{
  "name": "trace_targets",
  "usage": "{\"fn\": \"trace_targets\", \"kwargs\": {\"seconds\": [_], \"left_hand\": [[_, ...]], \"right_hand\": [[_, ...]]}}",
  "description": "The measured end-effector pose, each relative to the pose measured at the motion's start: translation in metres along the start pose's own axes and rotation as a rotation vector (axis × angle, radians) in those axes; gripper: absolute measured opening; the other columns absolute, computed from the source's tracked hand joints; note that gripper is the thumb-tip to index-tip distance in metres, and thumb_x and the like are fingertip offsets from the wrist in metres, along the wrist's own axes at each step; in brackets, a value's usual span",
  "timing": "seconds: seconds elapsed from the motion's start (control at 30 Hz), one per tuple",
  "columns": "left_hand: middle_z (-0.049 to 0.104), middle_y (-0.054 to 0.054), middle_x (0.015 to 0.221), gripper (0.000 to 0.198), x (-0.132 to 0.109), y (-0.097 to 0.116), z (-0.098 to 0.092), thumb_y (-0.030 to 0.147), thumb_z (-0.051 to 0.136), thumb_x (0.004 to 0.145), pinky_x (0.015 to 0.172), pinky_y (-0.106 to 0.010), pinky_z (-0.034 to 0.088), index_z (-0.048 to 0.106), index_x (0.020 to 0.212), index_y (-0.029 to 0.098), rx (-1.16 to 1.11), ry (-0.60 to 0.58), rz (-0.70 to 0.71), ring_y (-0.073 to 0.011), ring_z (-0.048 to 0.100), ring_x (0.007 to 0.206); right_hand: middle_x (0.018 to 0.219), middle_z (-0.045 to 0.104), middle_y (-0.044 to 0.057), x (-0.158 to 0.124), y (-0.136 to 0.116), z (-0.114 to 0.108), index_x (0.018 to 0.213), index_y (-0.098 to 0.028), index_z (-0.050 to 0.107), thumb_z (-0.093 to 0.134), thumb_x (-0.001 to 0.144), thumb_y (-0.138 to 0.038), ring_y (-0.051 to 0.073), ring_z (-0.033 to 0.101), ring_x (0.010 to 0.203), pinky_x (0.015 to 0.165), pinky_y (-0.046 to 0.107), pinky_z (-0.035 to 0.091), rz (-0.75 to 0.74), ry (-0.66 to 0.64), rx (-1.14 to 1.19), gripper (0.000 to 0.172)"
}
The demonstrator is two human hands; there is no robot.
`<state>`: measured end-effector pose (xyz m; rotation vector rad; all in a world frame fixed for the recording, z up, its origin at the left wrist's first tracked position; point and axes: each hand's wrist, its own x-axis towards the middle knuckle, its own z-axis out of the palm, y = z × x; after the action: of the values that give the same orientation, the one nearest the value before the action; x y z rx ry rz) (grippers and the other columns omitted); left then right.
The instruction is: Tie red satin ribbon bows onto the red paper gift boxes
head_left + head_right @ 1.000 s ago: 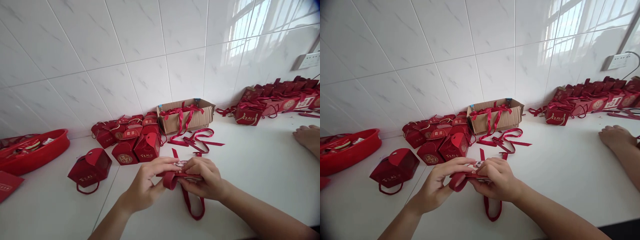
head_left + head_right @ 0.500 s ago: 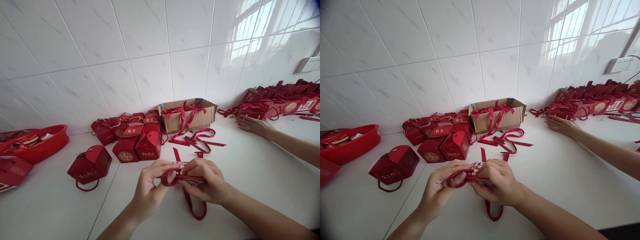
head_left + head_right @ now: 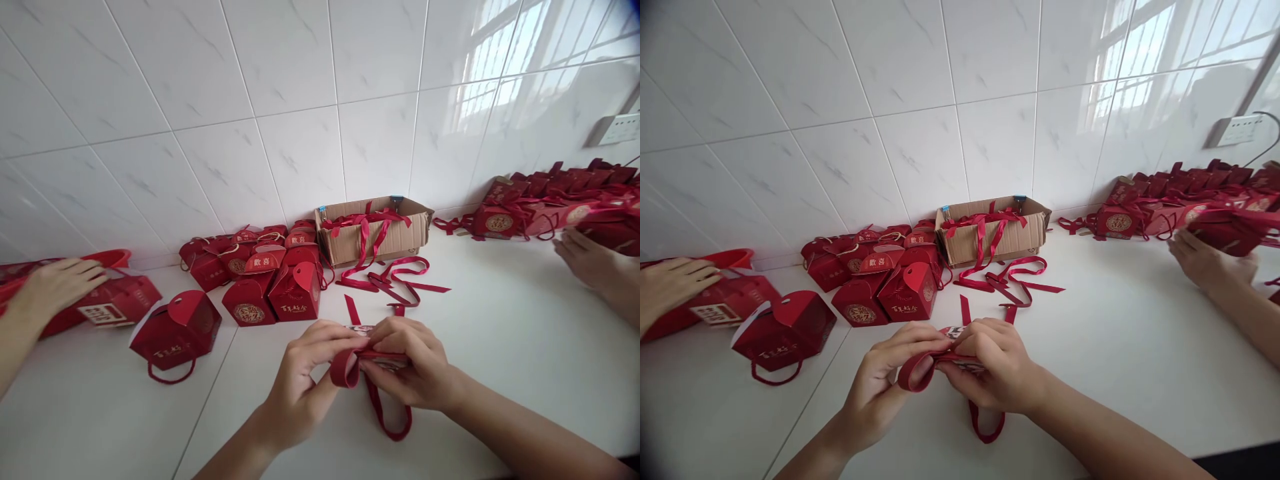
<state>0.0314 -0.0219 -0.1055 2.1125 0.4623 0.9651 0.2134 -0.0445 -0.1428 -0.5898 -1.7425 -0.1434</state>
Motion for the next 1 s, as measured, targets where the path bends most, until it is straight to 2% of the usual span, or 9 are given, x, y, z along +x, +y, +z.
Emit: {"fn": "trace_targets", "kwargs": {"seconds": [0.27, 0.37, 0.47, 0.63, 0.8, 1.0], "left_hand": [[0.065, -0.011, 0.094, 0.033, 0.003, 0.0, -0.006, 0.013, 0.048, 0.083, 0.086, -0.042, 0.048, 0.066, 0.109, 0.021, 0.046, -0.071, 0.161, -0.0244, 0.058, 0.095], [0.062, -0.009, 0.093, 0.033, 0.003, -0.002, -0.006, 0.008, 0.051, 0.077, 0.078, -0.037, 0.05, 0.061, 0.106, 0.02, 0.073, -0.022, 0.142, -0.022, 0.057, 0.089], [0.061, -0.008, 0.092, 0.025, 0.001, -0.005, -0.005, 0.006, 0.054, 0.075, 0.073, -0.033, 0.05, 0.056, 0.096, 0.02, 0.07, 0.016, 0.1, -0.0204, 0.056, 0.089], [0.064, -0.007, 0.09, 0.019, 0.002, -0.008, -0.005, 0.005, 0.054, 0.075, 0.078, -0.035, 0.049, 0.055, 0.088, 0.02, 0.119, 0.022, 0.142, -0.02, 0.055, 0.09], [0.066, -0.008, 0.093, 0.024, 0.005, -0.009, -0.005, 0.003, 0.057, 0.072, 0.085, -0.042, 0.046, 0.056, 0.089, 0.021, 0.172, 0.072, 0.293, -0.0222, 0.058, 0.092], [0.065, -0.007, 0.092, 0.022, 0.004, -0.014, -0.002, 0.003, 0.056, 0.075, 0.086, -0.043, 0.046, 0.053, 0.088, 0.021, 0.067, 0.059, 0.273, -0.021, 0.058, 0.091]], "right_hand": [[0.08, 0.061, 0.007, 0.0, 0.0, -0.003, 0.089, -0.019, 0.052, 0.058, 0.081, -0.011, 0.016, 0.06, 0.067, 0.054, 0.027, 0.051, -0.082, 0.007, -0.108, 0.012], [0.085, 0.063, 0.009, 0.0, -0.001, -0.003, 0.09, -0.018, 0.053, 0.06, 0.081, -0.009, 0.016, 0.062, 0.072, 0.058, 0.028, 0.053, -0.086, -0.009, -0.086, 0.014], [0.081, 0.064, 0.008, 0.0, -0.001, -0.001, 0.091, -0.017, 0.053, 0.061, 0.08, -0.007, 0.017, 0.062, 0.072, 0.06, 0.029, 0.053, -0.092, -0.004, -0.047, 0.016], [0.077, 0.064, 0.008, -0.001, -0.001, 0.001, 0.087, -0.017, 0.051, 0.057, 0.08, -0.005, 0.017, 0.062, 0.069, 0.059, 0.03, 0.052, -0.107, -0.021, -0.031, 0.016], [0.078, 0.064, 0.006, -0.002, -0.001, 0.001, 0.086, -0.019, 0.048, 0.055, 0.08, -0.005, 0.016, 0.061, 0.068, 0.058, 0.03, 0.049, -0.088, -0.039, -0.043, 0.018], [0.079, 0.064, 0.008, -0.004, 0.0, 0.001, 0.086, -0.019, 0.048, 0.055, 0.078, -0.004, 0.017, 0.06, 0.068, 0.059, 0.031, 0.048, -0.1, -0.057, -0.039, 0.019]]}}
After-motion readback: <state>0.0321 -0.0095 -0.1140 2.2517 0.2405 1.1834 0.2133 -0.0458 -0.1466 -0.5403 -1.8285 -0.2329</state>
